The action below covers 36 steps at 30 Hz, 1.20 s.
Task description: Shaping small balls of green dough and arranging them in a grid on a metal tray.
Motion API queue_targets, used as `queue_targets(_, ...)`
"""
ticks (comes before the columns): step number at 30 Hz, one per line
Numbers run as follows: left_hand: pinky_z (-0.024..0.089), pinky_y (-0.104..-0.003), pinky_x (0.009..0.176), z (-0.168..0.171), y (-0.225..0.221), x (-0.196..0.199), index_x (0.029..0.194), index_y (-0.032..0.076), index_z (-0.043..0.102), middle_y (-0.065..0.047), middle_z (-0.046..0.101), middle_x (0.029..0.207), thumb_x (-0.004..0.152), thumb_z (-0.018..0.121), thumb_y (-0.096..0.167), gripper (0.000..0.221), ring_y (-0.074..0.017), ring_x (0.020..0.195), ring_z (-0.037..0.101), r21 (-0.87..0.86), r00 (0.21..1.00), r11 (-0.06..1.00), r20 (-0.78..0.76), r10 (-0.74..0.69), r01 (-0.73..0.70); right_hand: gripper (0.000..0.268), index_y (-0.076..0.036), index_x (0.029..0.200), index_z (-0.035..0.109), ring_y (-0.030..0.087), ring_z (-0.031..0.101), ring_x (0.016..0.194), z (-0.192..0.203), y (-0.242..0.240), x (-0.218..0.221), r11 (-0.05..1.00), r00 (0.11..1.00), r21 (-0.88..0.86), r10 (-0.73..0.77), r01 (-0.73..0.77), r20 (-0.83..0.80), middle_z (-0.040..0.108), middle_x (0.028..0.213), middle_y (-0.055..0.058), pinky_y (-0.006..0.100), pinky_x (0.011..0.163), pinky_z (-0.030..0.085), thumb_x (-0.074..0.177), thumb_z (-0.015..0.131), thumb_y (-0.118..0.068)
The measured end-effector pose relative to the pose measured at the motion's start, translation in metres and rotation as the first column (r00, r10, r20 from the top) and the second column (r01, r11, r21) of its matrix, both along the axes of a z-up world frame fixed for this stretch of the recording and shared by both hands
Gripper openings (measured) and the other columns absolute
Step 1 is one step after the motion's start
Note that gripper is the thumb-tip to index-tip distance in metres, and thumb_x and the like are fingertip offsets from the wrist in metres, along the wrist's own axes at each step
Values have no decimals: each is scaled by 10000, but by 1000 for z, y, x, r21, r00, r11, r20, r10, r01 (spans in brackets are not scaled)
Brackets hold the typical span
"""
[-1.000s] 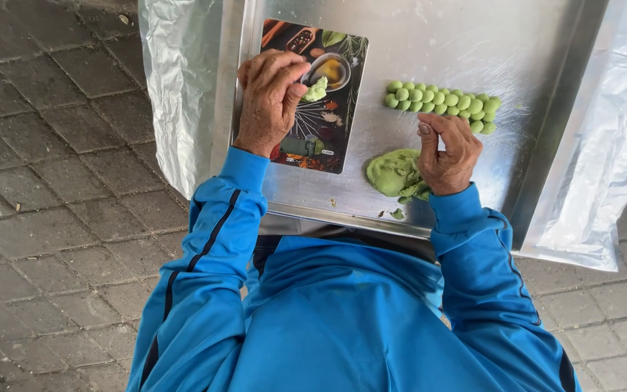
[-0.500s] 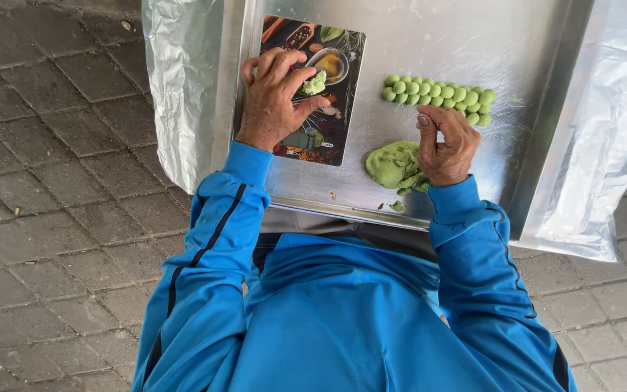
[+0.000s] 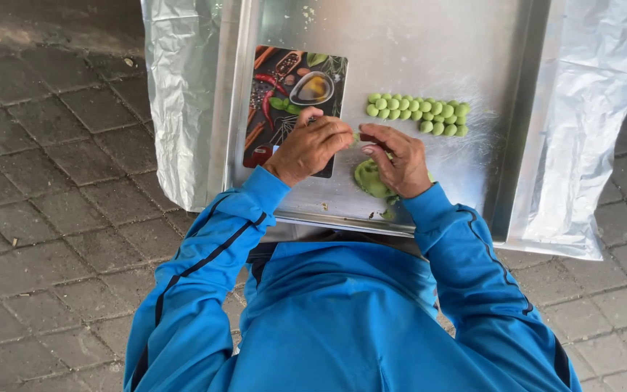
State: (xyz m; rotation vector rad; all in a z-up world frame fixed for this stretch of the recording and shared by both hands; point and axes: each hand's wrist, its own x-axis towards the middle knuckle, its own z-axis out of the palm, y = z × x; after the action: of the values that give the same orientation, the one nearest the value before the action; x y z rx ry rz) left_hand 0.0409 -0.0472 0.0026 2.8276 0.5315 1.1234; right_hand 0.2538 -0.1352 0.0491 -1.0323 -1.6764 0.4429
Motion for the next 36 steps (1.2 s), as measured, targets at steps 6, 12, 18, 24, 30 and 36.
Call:
queue_targets(6,533,-365,942,31,-14,10,1116,122,670,-30,668,1116,1039,667,225,129,-204,1048,679,49,988,991,85,-129,126,137,61,1075,745,287,737,977,-1,-10,3,947,973,-309,20,-93,-231,763,1013,258,469,778,624,955,791,15)
queue_targets(12,568,-360,919,29,-15,11,1178,93,654,-72,658,1086,1035,687,202,183,-224,1014,697,-1,989,993,87,-118,118,150,28,1042,759,180,734,825,-14,-15,8,937,972,-347,-57,-27,-229,764,861,172,370,748,622,916,840,14)
queue_targets(18,570,-388,950,42,-20,23,1094,90,700,-58,664,986,993,694,109,103,-221,926,701,-40,969,990,212,-124,135,224,13,1061,752,137,669,745,-21,-11,14,920,972,-391,-79,-14,-221,723,807,127,355,718,614,864,856,-18)
queue_targets(24,561,-404,978,8,21,3,1057,92,737,-70,680,986,983,686,104,91,-221,955,704,-84,951,996,306,35,-10,124,23,994,771,106,574,728,6,-18,33,914,982,-392,33,-105,-188,669,708,136,341,591,533,876,799,0)
queue_targets(30,451,-465,1145,26,52,-61,1108,66,716,-81,802,1009,1018,815,162,164,-235,983,775,-74,980,981,68,187,-182,137,-39,1104,756,265,716,907,15,-14,54,893,957,-372,288,-253,40,749,981,136,375,802,631,988,744,-112)
queue_targets(36,298,-467,1234,8,61,-53,1116,96,759,-37,776,1222,1096,705,258,172,-266,1238,647,-125,986,979,-63,154,-161,278,-88,1245,739,275,644,1037,20,-14,39,865,907,-428,372,-261,197,762,1074,95,409,820,609,978,684,-34)
